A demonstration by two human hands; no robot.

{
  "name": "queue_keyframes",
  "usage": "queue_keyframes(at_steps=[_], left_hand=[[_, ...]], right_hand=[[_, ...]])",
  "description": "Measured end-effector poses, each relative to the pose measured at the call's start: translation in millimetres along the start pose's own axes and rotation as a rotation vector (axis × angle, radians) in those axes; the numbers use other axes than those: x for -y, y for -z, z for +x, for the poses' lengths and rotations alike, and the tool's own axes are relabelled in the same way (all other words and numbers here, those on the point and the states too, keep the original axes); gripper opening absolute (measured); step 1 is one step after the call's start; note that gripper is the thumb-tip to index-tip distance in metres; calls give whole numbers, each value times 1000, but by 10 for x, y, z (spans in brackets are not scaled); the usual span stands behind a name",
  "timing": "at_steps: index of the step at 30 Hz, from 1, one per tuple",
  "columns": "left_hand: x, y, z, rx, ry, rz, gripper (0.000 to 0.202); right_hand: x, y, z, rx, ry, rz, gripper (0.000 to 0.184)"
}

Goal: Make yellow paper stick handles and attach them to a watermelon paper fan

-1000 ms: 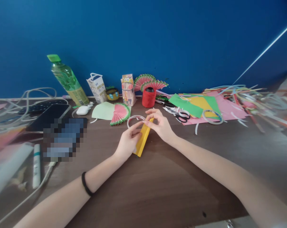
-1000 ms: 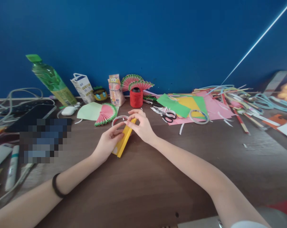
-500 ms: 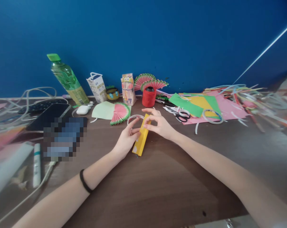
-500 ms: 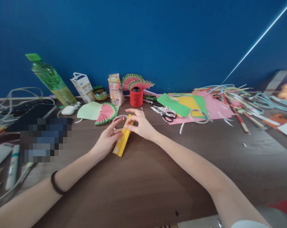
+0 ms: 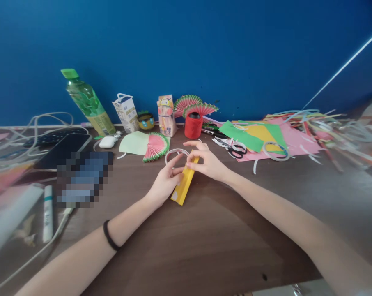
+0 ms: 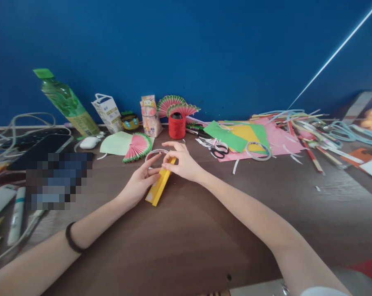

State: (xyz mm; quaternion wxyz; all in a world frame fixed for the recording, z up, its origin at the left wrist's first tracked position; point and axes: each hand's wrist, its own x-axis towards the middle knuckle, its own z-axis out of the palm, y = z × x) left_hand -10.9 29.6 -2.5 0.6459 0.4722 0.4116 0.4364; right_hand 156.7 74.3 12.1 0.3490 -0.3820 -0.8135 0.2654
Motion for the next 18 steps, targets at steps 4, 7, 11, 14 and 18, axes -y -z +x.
queue_keyframes(at_steps=[4,7,11,14,18], left_hand=[[-3,-5,-5,-4,-6,28,72],[9,3,0,2,-25,53,70],[10,3,1,-6,-30,69,69],[0,-8,-4,-15,-21,66,68],[3,-11,-6,-16,-20,60,69]], right_hand=[[-4,-9,0,-9,-3,-5,7],[-5,-12,1,-9,-8,-4,7],[-13,-19,2,-7,-6,-1,7],[-20,-22,3,-8,-15,5,8],[-20,-18,3,-5,-26,7,9]])
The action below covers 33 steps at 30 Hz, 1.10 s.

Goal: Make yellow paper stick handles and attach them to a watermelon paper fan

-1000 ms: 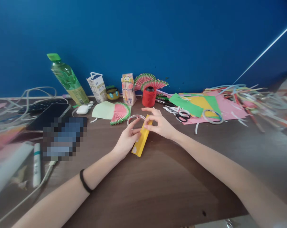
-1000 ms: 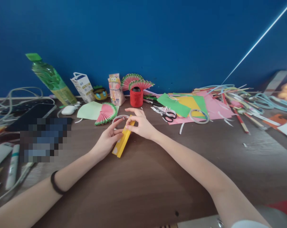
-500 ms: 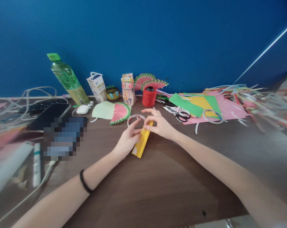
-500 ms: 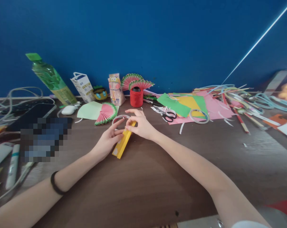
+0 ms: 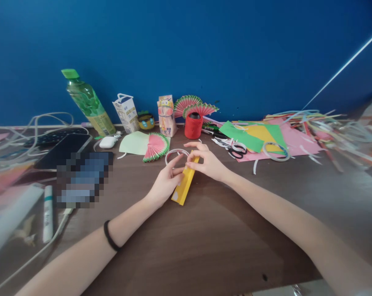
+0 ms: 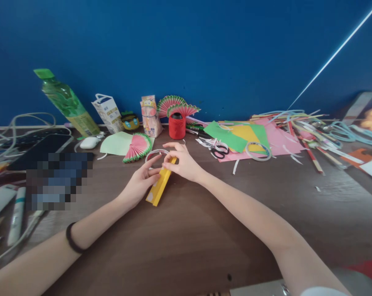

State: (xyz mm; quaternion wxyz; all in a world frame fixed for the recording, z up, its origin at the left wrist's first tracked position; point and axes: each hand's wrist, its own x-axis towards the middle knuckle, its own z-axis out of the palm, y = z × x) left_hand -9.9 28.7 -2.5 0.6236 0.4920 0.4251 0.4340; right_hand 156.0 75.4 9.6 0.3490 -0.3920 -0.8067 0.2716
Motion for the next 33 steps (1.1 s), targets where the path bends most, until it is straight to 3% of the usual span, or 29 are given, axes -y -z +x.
queue_keyframes(at_steps=[24,33], left_hand=[[-7,-2,-7,-12,7,8,68],[20,12,2,-13,-2,40,68]], right_hand=[[22,-21,4,17,-20,-36,4],[13,-24,2,12,-33,-19,13]])
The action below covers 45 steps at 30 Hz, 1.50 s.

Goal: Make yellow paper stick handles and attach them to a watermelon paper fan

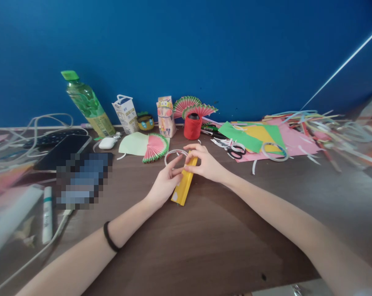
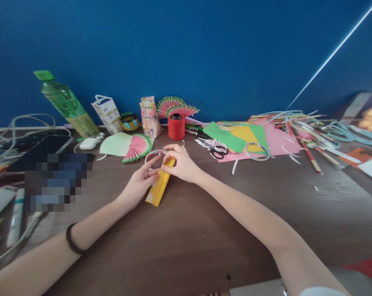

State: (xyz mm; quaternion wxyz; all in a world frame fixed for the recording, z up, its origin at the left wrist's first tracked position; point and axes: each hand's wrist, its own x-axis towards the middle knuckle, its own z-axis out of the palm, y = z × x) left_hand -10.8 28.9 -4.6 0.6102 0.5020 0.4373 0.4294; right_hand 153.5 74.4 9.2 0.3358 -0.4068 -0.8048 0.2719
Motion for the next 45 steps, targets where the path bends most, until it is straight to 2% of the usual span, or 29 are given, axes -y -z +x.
queue_keyframes(at_steps=[4,8,10,14,17,24,31,35,41,43,45], left_hand=[[-21,-15,-11,2,1,24,68],[-45,-25,-19,-6,-5,60,69],[-50,-23,-20,-6,-8,81,68],[-45,-11,-17,7,-22,112,68],[-39,-5,-12,24,-23,96,68],[-25,1,3,-23,-12,122,60],[-6,0,-7,35,-29,-16,65],[-27,3,-7,60,-34,-1,60],[-8,-7,-12,80,-55,82,57],[-18,-6,-24,46,-68,164,53],[-54,11,-36,-27,-106,349,48]], right_hand=[[-44,-13,11,-30,-56,108,39],[-59,-10,22,49,-83,316,47],[-39,5,26,63,-107,340,45],[7,44,36,22,-119,202,33],[9,56,41,17,-133,185,29],[52,44,24,30,-135,243,23],[130,40,10,129,-215,456,14],[131,45,11,132,-205,468,13],[100,31,8,163,-179,475,14],[82,33,17,169,-185,466,13],[56,39,33,177,-204,456,12]])
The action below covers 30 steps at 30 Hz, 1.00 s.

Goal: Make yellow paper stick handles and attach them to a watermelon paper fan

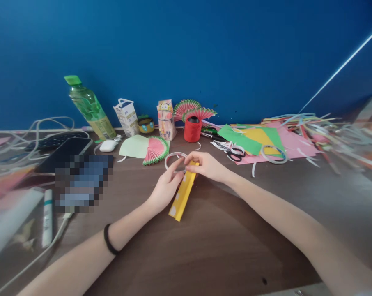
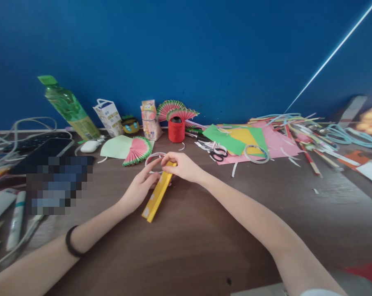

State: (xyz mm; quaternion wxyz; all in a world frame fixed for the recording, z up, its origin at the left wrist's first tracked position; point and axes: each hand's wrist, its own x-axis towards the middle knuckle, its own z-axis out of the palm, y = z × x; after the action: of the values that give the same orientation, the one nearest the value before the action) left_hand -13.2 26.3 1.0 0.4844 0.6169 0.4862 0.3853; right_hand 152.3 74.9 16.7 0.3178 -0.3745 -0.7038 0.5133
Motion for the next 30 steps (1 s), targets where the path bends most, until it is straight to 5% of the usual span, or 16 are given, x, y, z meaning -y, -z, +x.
queue_keyframes(at_steps=[6,11,15,20,24,30], left_hand=[[-20,167,87,-163,-396,609,45],[161,254,219,-67,-507,839,18],[162,269,234,-84,-453,717,11],[-49,202,134,-95,-166,194,13],[-183,136,67,-74,-86,-64,17],[-201,102,50,-63,-74,-181,24]], right_hand=[[-88,98,64,-80,-106,5,11],[-166,208,85,-77,-88,-251,6],[-155,228,77,-131,-39,-415,4],[22,95,5,-381,269,-359,7],[149,-43,-79,-374,520,-417,13],[122,-129,-122,-313,546,-495,22]])
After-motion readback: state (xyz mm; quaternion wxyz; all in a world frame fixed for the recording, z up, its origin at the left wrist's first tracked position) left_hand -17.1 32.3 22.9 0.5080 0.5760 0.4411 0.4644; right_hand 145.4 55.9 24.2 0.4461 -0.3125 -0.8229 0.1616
